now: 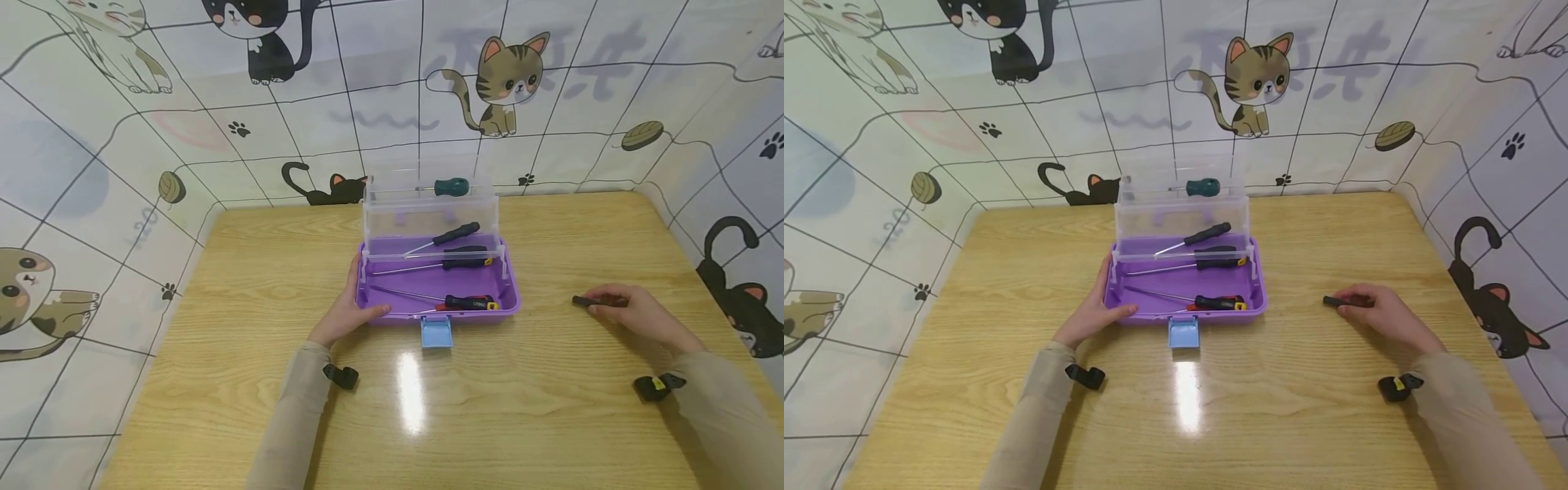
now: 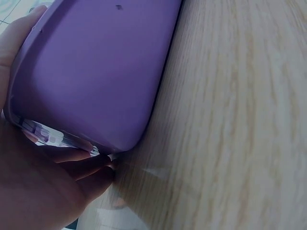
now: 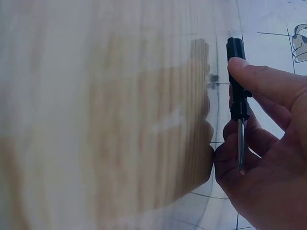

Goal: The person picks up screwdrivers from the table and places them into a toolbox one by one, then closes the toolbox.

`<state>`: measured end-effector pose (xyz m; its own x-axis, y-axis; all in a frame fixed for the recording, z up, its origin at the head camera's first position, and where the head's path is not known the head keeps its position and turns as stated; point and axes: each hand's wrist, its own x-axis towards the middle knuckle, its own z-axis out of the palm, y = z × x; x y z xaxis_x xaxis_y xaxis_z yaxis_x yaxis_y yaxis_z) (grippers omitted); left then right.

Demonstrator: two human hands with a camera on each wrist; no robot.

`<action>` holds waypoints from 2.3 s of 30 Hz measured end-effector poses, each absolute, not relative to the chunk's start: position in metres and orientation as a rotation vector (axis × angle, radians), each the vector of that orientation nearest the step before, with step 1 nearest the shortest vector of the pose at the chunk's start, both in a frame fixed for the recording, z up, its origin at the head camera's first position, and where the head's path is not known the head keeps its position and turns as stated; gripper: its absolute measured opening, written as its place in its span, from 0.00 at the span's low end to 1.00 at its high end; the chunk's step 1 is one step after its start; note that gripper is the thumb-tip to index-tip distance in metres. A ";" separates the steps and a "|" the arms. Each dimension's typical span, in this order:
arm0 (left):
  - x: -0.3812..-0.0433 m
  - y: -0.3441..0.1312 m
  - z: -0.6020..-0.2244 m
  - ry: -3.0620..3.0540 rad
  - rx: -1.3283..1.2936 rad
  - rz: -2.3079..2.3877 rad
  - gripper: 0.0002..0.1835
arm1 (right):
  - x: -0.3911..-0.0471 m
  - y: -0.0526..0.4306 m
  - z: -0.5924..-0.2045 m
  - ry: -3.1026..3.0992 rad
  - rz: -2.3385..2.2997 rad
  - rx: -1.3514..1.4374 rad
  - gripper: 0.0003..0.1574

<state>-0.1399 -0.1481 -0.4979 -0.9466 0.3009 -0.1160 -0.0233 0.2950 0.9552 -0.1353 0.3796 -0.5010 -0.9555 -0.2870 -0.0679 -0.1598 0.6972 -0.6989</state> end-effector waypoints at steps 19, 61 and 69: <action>-0.130 -0.143 -0.461 2.248 0.247 1.660 0.61 | -0.155 0.333 -0.472 2.782 -1.155 -0.494 0.13; -0.133 -0.144 -0.469 2.265 0.250 1.643 0.61 | -0.213 0.219 -0.402 2.676 -1.054 -0.975 0.14; -0.140 -0.148 -0.496 2.297 0.259 1.671 0.63 | -0.224 0.200 -0.397 2.608 -1.098 -0.984 0.14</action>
<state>-0.1400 -0.1483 -0.4961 -0.9425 0.3098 -0.1253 -0.0239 0.3117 0.9499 -0.2242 0.2005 -0.3971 -0.7748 -0.6221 0.1126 -0.5154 0.5184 -0.6824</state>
